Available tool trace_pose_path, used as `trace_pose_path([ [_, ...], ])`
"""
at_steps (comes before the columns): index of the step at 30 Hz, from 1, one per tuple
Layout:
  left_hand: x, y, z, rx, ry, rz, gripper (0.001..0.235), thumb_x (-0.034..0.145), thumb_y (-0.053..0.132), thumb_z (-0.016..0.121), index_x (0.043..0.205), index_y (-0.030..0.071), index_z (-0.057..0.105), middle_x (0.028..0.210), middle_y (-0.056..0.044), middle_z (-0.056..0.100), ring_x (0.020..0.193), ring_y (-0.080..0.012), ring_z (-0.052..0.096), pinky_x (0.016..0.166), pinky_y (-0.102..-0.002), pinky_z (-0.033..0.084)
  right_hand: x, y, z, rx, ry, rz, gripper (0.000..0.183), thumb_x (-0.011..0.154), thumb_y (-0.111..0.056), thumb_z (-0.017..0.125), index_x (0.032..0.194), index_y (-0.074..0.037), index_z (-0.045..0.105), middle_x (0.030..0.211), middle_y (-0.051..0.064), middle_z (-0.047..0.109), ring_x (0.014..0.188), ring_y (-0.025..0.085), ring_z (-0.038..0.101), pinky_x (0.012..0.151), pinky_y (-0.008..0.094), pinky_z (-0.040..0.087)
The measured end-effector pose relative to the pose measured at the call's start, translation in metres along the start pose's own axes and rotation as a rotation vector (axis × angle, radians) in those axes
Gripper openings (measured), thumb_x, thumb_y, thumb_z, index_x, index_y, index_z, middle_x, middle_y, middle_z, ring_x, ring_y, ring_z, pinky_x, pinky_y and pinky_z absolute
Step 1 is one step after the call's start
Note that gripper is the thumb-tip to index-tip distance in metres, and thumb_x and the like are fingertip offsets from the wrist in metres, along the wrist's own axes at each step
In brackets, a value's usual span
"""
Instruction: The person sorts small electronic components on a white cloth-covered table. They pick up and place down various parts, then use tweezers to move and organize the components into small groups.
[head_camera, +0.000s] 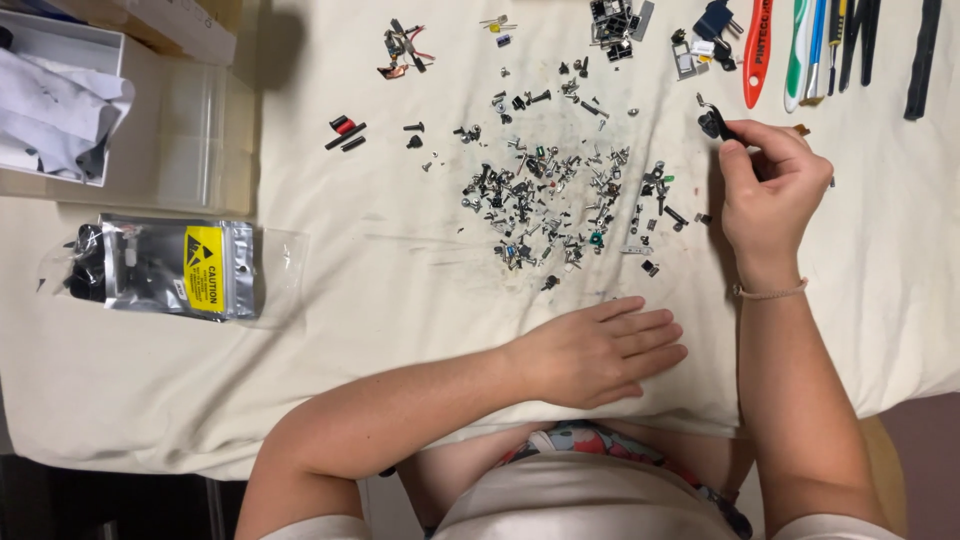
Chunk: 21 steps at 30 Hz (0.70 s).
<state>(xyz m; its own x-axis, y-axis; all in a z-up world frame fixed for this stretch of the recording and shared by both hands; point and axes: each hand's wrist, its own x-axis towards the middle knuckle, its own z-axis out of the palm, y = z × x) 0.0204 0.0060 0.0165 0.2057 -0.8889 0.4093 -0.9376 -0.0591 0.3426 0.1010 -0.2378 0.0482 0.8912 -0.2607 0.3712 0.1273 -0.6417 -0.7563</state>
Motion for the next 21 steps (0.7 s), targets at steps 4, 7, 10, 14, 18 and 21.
trace_pose_path([
  [4, 0.000, 0.001, -0.003, 0.061, -0.200, -0.059, 0.083, 0.096, 0.069, 0.048, 0.159, 0.016, 0.038, 0.169, -0.010, 0.034, 0.158, -0.0237, 0.034, 0.131, -0.045, 0.021, 0.001, -0.005, 0.001, 0.003, 0.020, 0.037, 0.016, 0.106, 0.001, 0.068, 0.119, 0.006, 0.077, 0.107, 0.016, 0.073, 0.087, 0.021, 0.068, 0.076, 0.028, 0.054],
  [7, 0.000, 0.002, -0.008, 0.066, -0.197, -0.118, 0.088, 0.095, 0.074, 0.049, 0.162, 0.018, 0.034, 0.171, -0.012, 0.027, 0.160, -0.0268, 0.029, 0.132, -0.045, 0.021, 0.005, -0.008, 0.004, -0.016, 0.003, 0.022, 0.017, 0.106, 0.000, 0.068, 0.119, 0.006, 0.077, 0.107, 0.017, 0.075, 0.089, 0.022, 0.069, 0.077, 0.030, 0.055],
  [10, 0.002, 0.002, -0.014, 0.063, -0.159, -0.145, 0.092, 0.092, 0.078, 0.048, 0.160, 0.017, 0.037, 0.170, -0.014, 0.030, 0.159, -0.0305, 0.032, 0.132, -0.048, 0.021, 0.021, -0.007, 0.014, -0.057, -0.027, -0.055, 0.019, 0.104, 0.001, 0.066, 0.118, 0.005, 0.078, 0.107, 0.018, 0.074, 0.095, 0.024, 0.068, 0.081, 0.031, 0.055],
  [14, 0.002, 0.004, -0.020, 0.109, -0.178, -0.173, 0.101, 0.088, 0.083, 0.050, 0.161, 0.016, 0.035, 0.170, -0.014, 0.028, 0.160, -0.0291, 0.026, 0.133, -0.050, 0.015, 0.051, -0.002, 0.037, -0.145, -0.020, -0.219, 0.019, 0.103, -0.001, 0.068, 0.114, 0.003, 0.082, 0.099, 0.015, 0.076, 0.087, 0.023, 0.066, 0.071, 0.033, 0.052],
  [18, 0.000, 0.004, -0.018, 0.101, -0.182, -0.166, 0.100, 0.091, 0.081, 0.044, 0.162, 0.012, 0.032, 0.170, -0.014, 0.027, 0.161, -0.0249, 0.025, 0.133, -0.047, 0.016, 0.078, 0.011, 0.061, -0.261, -0.050, -0.346, 0.019, 0.101, -0.003, 0.069, 0.113, 0.002, 0.083, 0.100, 0.016, 0.076, 0.093, 0.030, 0.069, 0.082, 0.041, 0.055],
  [21, 0.001, 0.004, -0.019, 0.138, -0.203, -0.161, 0.101, 0.090, 0.083, 0.041, 0.162, 0.014, 0.032, 0.171, -0.014, 0.025, 0.161, -0.0258, 0.023, 0.133, -0.047, 0.014, 0.079, 0.011, 0.059, -0.328, -0.083, -0.350, 0.021, 0.101, -0.004, 0.072, 0.118, 0.001, 0.083, 0.101, 0.017, 0.072, 0.092, 0.030, 0.068, 0.083, 0.042, 0.053],
])
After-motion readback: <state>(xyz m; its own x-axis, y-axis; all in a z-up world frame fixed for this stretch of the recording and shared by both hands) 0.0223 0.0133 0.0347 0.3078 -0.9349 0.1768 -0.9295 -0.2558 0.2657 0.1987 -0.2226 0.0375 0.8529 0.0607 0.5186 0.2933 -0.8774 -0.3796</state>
